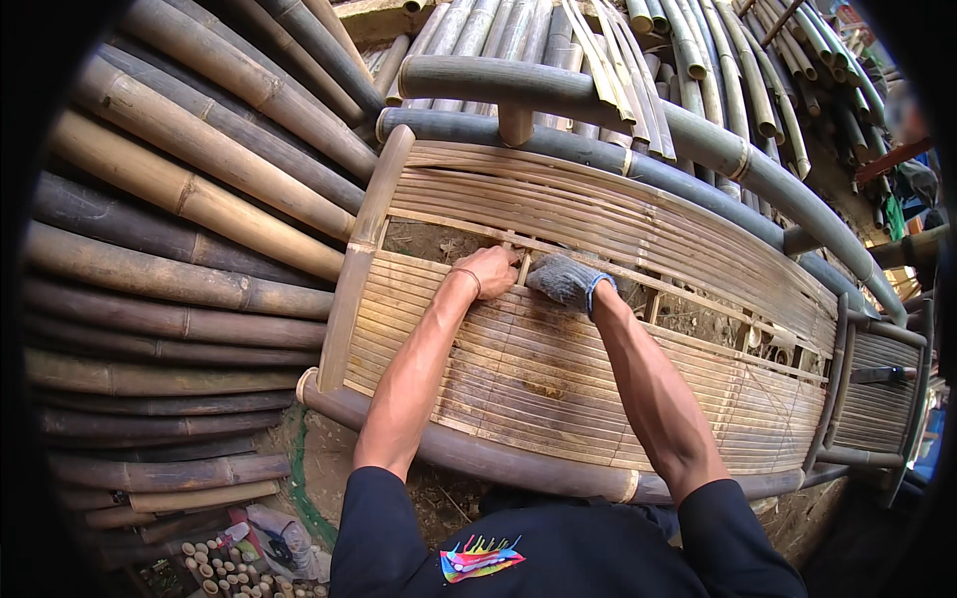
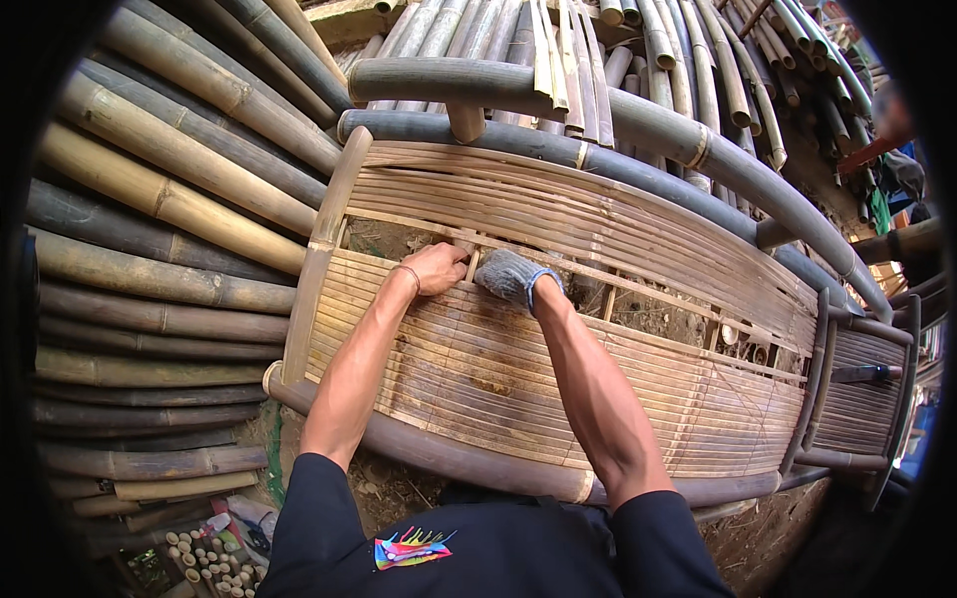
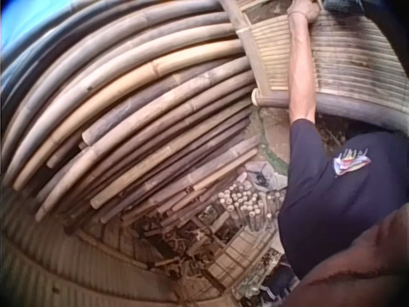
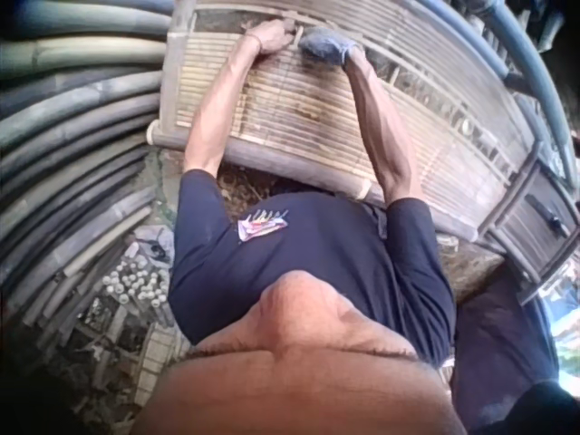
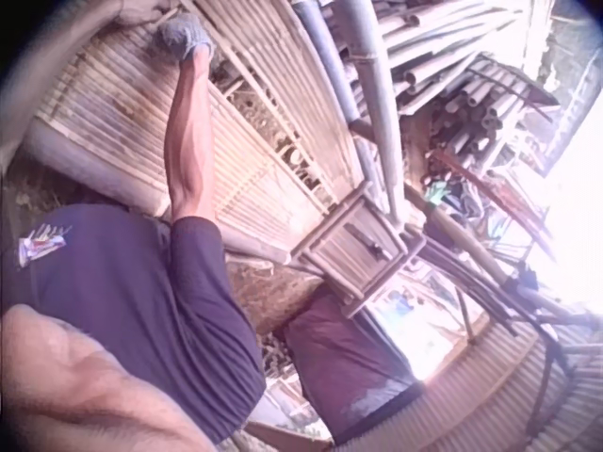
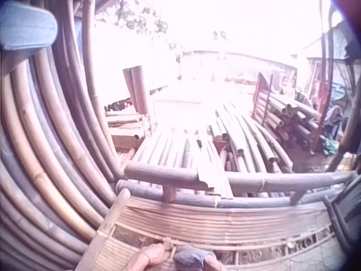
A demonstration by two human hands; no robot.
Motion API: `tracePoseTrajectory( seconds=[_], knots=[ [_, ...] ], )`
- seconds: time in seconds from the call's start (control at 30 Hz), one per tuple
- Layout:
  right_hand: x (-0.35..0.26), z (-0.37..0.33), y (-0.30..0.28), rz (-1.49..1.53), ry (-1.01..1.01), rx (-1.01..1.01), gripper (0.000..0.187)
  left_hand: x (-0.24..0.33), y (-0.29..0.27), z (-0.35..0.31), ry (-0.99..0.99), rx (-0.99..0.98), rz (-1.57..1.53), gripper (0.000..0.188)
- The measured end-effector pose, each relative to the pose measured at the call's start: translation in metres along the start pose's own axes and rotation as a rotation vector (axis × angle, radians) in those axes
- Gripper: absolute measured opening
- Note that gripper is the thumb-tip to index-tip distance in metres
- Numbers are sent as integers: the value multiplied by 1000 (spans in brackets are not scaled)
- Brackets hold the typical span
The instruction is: The person weaves together thin bamboo strips into the seat of a bamboo bench using a thin cord to secure the pieces.
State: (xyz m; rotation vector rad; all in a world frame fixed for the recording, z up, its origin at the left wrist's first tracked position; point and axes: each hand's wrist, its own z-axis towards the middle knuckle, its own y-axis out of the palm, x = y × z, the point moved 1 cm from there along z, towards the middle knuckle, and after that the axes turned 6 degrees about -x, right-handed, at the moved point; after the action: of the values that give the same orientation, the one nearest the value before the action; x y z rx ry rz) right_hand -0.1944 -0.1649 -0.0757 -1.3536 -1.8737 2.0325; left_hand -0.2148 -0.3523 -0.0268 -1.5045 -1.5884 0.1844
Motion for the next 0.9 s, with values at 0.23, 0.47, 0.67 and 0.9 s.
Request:
tracePoseTrajectory(
  seconds=[0.23, 0.47, 0.67, 0.9],
  knots=[
    [-82, -35, -33, 191, 529, 353, 39, 11, -19, -50, 22, 279, -150, 33],
    [-172, -116, -93, 260, 86, 523, 17, 33, -24, -95, 285, 297, -386, 30],
    [-214, -272, -178, 903, -410, 1214, 23, 113, 52, -149, 820, 361, -176, 21],
    [-146, -130, -99, 1104, 839, 32, 68, 150, 75, -195, 995, 531, 48, 13]
  ],
)
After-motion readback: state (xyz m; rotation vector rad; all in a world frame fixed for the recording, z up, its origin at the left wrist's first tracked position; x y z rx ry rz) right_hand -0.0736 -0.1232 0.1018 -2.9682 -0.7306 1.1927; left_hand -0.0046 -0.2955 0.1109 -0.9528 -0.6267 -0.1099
